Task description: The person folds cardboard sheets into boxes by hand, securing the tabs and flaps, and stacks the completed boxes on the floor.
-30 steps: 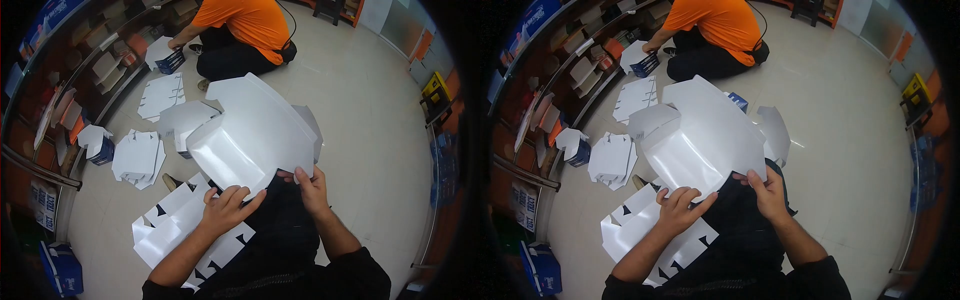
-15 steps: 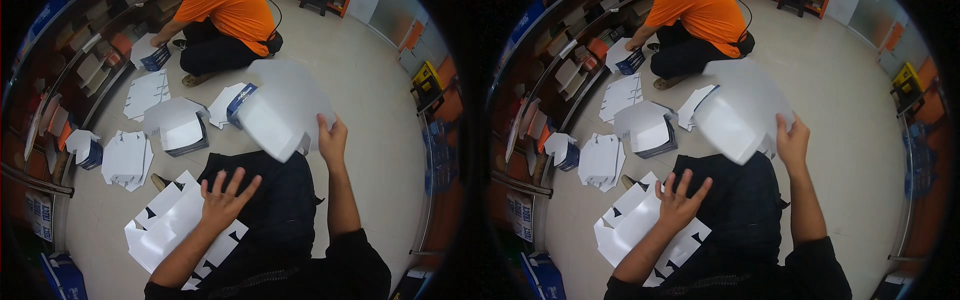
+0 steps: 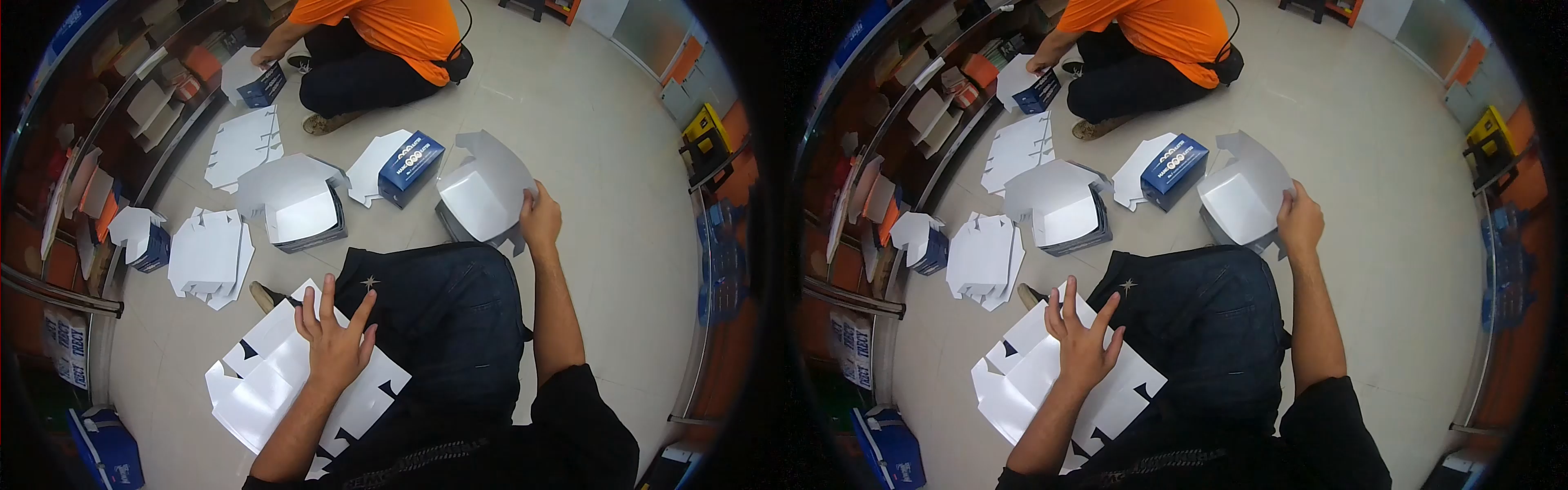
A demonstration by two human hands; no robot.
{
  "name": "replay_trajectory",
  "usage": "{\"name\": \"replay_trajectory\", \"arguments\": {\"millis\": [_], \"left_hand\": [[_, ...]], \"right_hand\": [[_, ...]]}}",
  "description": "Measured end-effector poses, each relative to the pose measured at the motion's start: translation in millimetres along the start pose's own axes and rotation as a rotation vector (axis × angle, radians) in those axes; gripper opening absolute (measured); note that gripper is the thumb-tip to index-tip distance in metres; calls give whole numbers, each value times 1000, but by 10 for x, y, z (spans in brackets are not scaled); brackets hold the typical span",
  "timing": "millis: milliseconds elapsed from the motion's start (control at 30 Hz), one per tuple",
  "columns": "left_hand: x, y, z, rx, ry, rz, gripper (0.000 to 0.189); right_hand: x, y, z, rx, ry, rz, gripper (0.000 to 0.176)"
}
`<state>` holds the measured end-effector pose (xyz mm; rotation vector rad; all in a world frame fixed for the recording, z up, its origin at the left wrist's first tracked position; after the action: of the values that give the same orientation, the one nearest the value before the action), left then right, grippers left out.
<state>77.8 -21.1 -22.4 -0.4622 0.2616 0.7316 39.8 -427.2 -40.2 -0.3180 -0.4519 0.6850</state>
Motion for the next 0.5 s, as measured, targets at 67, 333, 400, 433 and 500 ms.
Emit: {"name": "replay_trajectory", "arguments": {"millis": [67, 333, 400, 433, 500], "left_hand": [[50, 19, -5, 2, 31, 38, 57], [88, 51, -39, 6, 91, 77, 54], [80, 60, -28, 10, 94, 83, 53], [81, 49, -32, 13, 108, 94, 53], [65, 44, -47, 17, 125, 96, 52]], "right_hand": [[44, 57, 174, 11, 36, -6, 29], [269, 214, 715, -418, 194, 106, 40], [637, 246, 678, -298, -155, 368, 36], [761, 255, 316, -27, -194, 370, 34], [1059, 386, -349, 514, -113, 318, 37]]}}
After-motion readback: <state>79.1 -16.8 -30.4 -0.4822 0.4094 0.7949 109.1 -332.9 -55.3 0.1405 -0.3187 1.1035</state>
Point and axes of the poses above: each hand's wrist, its own y-axis away from the middle knuckle, its own z-axis out of the back of the hand, x = y × z, the point moved 10 cm from there along -y, towards the middle knuckle, and after that the axes turned 12 degrees about y, right-handed, at the moved point
